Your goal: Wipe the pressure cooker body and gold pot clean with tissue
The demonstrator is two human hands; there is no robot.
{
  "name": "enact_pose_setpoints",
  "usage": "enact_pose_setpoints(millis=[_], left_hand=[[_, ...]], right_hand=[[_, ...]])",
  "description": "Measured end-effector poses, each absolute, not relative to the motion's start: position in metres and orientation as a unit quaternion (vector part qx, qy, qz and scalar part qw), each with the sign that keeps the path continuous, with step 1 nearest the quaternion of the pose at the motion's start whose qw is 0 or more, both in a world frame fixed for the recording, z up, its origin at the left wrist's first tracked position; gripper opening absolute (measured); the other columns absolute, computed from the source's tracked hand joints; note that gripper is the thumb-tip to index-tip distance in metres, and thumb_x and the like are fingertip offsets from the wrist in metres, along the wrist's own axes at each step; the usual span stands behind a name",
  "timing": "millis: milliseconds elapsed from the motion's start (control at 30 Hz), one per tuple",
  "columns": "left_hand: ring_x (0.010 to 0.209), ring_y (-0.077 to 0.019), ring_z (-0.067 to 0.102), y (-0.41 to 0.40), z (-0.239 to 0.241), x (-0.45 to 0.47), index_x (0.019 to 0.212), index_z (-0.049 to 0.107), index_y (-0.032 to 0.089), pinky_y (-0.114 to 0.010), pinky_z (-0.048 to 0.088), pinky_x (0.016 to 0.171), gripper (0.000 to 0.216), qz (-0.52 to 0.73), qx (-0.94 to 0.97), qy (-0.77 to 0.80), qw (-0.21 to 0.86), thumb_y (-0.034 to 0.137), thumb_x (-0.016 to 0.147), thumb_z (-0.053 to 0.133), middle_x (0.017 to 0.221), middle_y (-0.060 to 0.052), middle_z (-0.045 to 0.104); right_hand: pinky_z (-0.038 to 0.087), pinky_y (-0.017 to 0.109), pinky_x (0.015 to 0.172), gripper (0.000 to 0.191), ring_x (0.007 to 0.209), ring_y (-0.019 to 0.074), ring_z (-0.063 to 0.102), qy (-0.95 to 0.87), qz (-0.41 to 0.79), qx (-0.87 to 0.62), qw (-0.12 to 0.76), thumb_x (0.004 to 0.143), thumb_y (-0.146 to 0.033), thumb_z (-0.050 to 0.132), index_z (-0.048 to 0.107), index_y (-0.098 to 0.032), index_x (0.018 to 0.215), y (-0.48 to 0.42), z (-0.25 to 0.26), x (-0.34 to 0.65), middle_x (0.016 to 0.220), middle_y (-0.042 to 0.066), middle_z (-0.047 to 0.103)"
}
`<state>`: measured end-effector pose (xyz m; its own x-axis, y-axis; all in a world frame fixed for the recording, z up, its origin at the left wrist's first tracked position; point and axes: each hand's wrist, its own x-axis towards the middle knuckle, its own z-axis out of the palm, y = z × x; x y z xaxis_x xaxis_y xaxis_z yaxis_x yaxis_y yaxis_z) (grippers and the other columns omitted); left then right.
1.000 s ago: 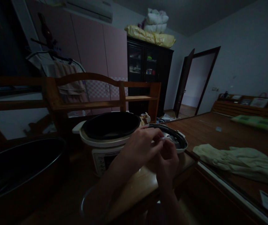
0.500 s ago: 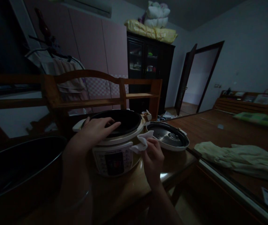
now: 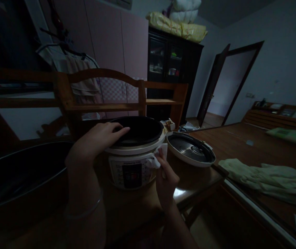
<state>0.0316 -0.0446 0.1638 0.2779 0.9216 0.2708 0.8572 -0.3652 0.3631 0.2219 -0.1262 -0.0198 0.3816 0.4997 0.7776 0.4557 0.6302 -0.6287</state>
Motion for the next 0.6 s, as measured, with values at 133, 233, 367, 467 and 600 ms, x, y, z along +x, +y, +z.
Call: enact_pose_setpoints(millis=[133, 233, 367, 467, 600], left_hand=[[0.104, -0.0237, 0.066, -0.041, 0.161, 0.029, 0.112, 0.072, 0.027, -0.032, 0.047, 0.094, 0.053, 0.219, 0.811, 0.539, 0.054, 0.064, 0.088, 0.042, 0.115, -0.004, 0.072], [0.104, -0.0234, 0.066, -0.039, 0.159, 0.027, 0.112, 0.071, 0.027, -0.032, 0.046, 0.094, 0.052, 0.215, 0.811, 0.541, 0.048, 0.064, 0.088, 0.042, 0.116, -0.003, 0.072], [0.100, -0.0226, 0.067, -0.039, 0.158, 0.029, 0.109, 0.073, 0.027, -0.030, 0.047, 0.091, 0.053, 0.218, 0.812, 0.540, 0.031, 0.065, 0.087, 0.044, 0.111, -0.003, 0.074], [0.097, -0.0216, 0.067, -0.039, 0.158, 0.031, 0.106, 0.074, 0.027, -0.027, 0.047, 0.087, 0.051, 0.226, 0.818, 0.528, 0.017, 0.065, 0.087, 0.045, 0.109, -0.003, 0.074], [0.095, -0.0211, 0.068, -0.040, 0.156, 0.032, 0.103, 0.075, 0.027, -0.026, 0.048, 0.085, 0.051, 0.222, 0.811, 0.541, 0.021, 0.065, 0.087, 0.045, 0.103, -0.003, 0.075]], right_hand=[[0.050, 0.041, 0.108, 0.039, 0.127, 0.0231, 0.061, -0.555, 0.007, -0.455, 0.696, 0.095, -0.013, 0.053, 0.068, -0.031, 0.126, -0.130, -0.043, 0.223, 0.136, 0.004, 0.065], [0.052, 0.041, 0.105, 0.038, 0.125, 0.0238, 0.063, -0.544, 0.014, -0.471, 0.694, 0.095, -0.014, 0.054, 0.069, -0.031, 0.125, -0.133, -0.058, 0.223, 0.134, 0.004, 0.066], [0.052, 0.043, 0.106, 0.036, 0.125, 0.0240, 0.063, -0.539, 0.030, -0.482, 0.690, 0.095, -0.016, 0.054, 0.070, -0.029, 0.124, -0.138, -0.066, 0.223, 0.133, 0.005, 0.067], [0.053, 0.042, 0.104, 0.033, 0.125, 0.0246, 0.063, -0.516, 0.065, -0.507, 0.687, 0.094, -0.021, 0.055, 0.072, -0.028, 0.121, -0.140, -0.065, 0.225, 0.133, 0.005, 0.067], [0.056, 0.038, 0.096, 0.029, 0.118, 0.0249, 0.067, -0.450, 0.128, -0.559, 0.684, 0.094, -0.028, 0.056, 0.074, -0.026, 0.116, -0.141, -0.064, 0.229, 0.123, 0.006, 0.073]])
